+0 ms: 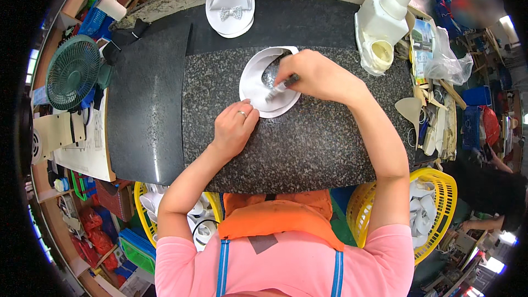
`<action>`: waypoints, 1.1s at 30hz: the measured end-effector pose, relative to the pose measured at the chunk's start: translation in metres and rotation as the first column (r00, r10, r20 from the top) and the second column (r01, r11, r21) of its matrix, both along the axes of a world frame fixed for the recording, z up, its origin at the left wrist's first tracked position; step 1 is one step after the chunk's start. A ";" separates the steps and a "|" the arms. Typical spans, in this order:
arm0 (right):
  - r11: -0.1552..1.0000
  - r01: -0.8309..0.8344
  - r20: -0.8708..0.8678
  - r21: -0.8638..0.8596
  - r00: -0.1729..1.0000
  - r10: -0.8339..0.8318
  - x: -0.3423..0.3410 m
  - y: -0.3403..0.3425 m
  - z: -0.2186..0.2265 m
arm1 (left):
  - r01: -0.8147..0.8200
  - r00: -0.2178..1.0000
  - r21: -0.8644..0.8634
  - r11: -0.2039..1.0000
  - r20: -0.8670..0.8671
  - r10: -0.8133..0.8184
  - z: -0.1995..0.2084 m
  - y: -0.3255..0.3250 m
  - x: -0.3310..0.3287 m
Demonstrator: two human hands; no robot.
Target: The person rubs a material piece against the table, applies glue to shoe upper components using an applicator, folds and presses the parts together by hand, and places the assembled pieces into a basket.
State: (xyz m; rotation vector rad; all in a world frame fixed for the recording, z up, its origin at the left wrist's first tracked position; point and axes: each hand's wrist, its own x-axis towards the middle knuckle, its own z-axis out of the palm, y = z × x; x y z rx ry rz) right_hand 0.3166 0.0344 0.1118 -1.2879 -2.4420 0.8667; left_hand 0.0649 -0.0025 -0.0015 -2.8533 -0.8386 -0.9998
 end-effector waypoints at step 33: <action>0.930 -0.001 -0.081 0.368 0.996 0.033 0.002 -0.042 0.030 | -0.024 0.988 -0.130 0.991 0.151 0.044 0.023 0.002 0.000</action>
